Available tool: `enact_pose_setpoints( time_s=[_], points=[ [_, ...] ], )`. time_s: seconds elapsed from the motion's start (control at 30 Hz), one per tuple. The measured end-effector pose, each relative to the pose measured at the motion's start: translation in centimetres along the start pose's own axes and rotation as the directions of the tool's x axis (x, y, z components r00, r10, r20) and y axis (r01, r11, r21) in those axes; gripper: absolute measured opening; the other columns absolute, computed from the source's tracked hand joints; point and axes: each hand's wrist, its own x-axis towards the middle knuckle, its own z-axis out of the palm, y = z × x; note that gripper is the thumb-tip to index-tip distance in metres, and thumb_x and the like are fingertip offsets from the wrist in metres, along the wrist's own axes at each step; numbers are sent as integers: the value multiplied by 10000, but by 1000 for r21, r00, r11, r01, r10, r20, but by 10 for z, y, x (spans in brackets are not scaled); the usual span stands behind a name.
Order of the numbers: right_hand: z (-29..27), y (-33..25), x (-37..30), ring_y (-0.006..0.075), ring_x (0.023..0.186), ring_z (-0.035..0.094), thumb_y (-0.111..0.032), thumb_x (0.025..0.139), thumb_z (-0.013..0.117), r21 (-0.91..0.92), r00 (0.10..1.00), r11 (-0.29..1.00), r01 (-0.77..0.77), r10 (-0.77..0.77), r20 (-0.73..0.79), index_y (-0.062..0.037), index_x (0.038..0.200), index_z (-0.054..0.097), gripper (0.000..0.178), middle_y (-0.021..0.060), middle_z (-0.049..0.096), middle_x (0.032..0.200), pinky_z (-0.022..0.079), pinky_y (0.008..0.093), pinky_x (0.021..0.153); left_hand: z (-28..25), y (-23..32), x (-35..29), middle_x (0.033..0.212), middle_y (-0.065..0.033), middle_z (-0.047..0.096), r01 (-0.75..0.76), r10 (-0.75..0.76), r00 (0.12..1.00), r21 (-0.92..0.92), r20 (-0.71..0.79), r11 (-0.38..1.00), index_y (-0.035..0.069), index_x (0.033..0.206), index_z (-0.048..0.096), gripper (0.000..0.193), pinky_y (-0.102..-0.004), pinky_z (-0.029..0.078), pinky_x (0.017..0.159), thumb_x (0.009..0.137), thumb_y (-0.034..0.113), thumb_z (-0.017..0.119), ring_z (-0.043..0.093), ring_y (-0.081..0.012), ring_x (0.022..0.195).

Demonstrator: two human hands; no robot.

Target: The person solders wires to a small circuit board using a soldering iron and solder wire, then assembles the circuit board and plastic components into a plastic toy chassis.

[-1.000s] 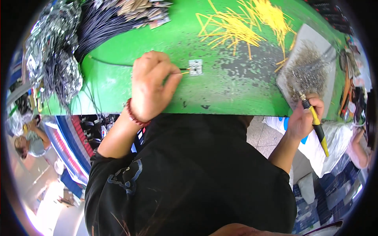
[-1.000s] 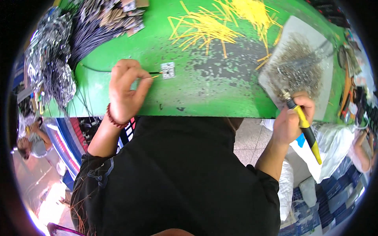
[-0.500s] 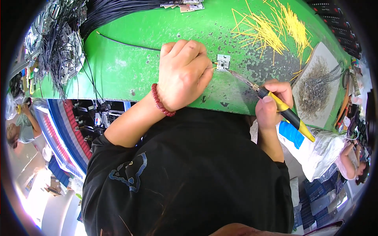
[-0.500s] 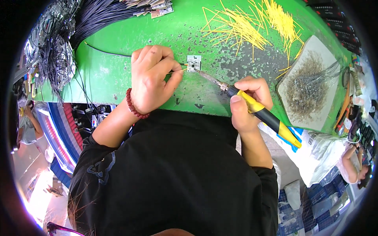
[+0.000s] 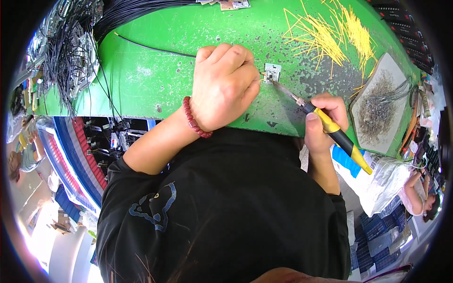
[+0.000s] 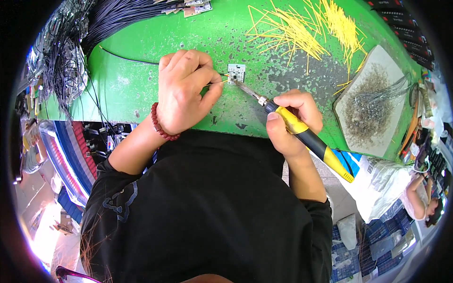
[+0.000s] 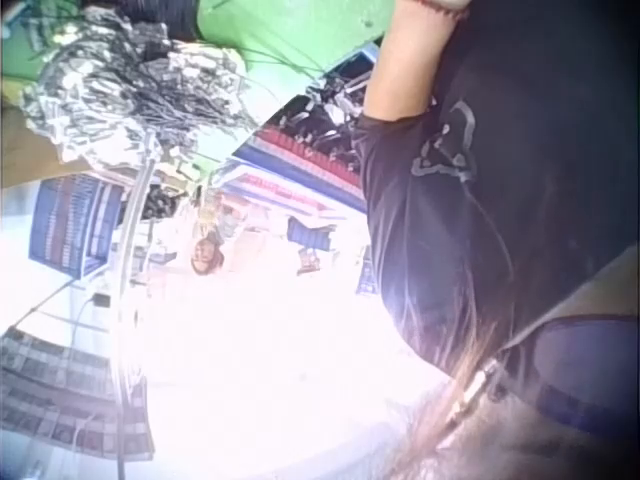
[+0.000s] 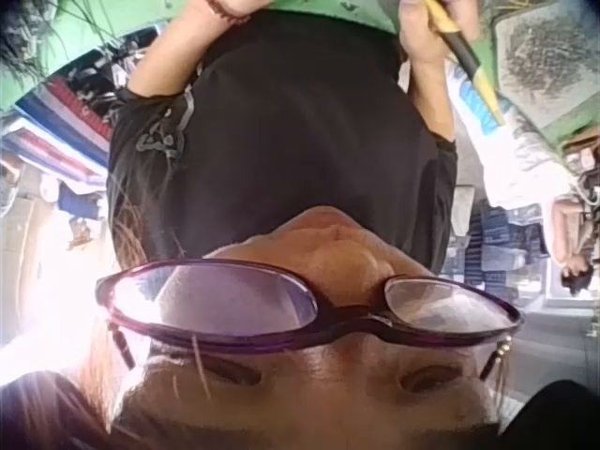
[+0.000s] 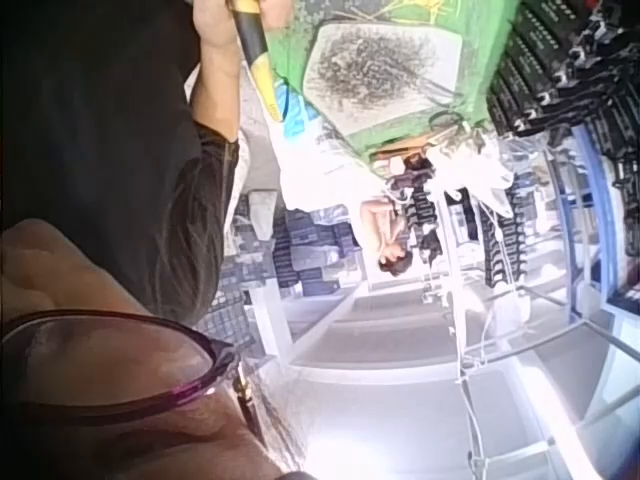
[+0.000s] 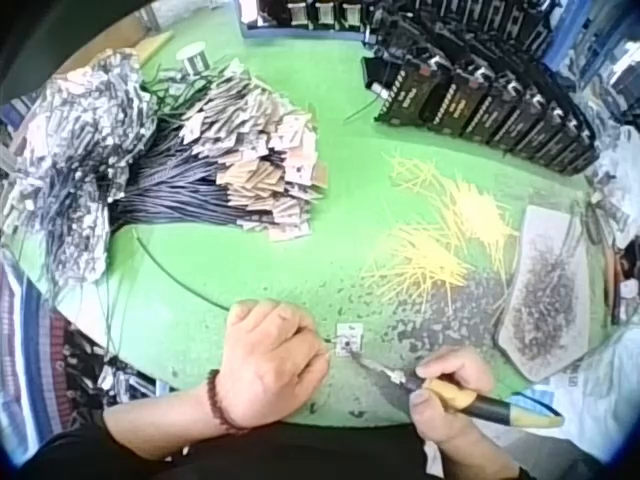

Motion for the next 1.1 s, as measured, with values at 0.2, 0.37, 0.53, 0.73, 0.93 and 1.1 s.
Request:
enact_pose_setpoints(
  time_s=[0.2, 0.37, 0.53, 0.73, 0.93, 1.1],
  points=[
    [-4, 3, -5, 145, 692, 491, -239, 802, 723, 76, 991, 991, 112, -105, -82, -11, 939, 523, 333, 102, 564, 815, 388, 262, 618, 1, 0, -1, 831, -2, 566, -5, 5, 1000, 7, -8, 1000, 109, 672, 609, 107, -350, 361, 709, 641, 71, 704, 546, -197, 758],
    [-25, -2, -14, 152, 705, 485, -256, 809, 727, 13, 988, 994, 108, -106, -113, -9, 944, 517, 351, 104, 554, 809, 377, 269, 620, -1, 2, 1, 829, -1, 566, -3, 3, 1000, 29, -1, 1000, 118, 682, 620, 138, -344, 358, 715, 626, 71, 737, 546, -201, 758],
    [-46, 0, -20, 166, 668, 470, -313, 800, 703, -99, 963, 990, 105, -126, -238, 6, 895, 519, 380, 99, 515, 737, 357, 283, 611, -6, 9, 17, 842, -13, 572, 12, -10, 998, -41, 68, 999, 121, 713, 641, 142, -350, 382, 744, 640, 96, 760, 552, -215, 802],
    [-54, 8, -25, 176, 687, 480, -181, 751, 634, -81, 953, 992, 92, -112, -282, 9, 899, 518, 267, 104, 523, 753, 383, 283, 642, 26, 15, 67, 864, -30, 597, -95, 94, 991, 9, 94, 995, 106, 750, 653, 124, -378, 405, 744, 683, 147, 749, 579, -229, 846],
    [-57, 11, -25, 118, 698, 453, -207, 813, 686, 17, 952, 991, 136, -125, -278, 0, 945, 520, 296, 76, 526, 804, 347, 245, 621, 50, 23, 87, 876, -37, 605, -105, 81, 987, 175, 138, 979, 100, 741, 642, 103, -377, 409, 743, 708, 146, 728, 588, -228, 845],
    [-58, 13, -24, 114, 695, 448, -204, 814, 679, 33, 955, 991, 131, -117, -273, -2, 941, 517, 289, 80, 530, 803, 344, 240, 627, 33, 23, 80, 807, -45, 600, -164, 155, 985, 134, 75, 977, 82, 808, 584, 105, -384, 413, 729, 757, 94, 675, 594, -242, 788]
  ],
)
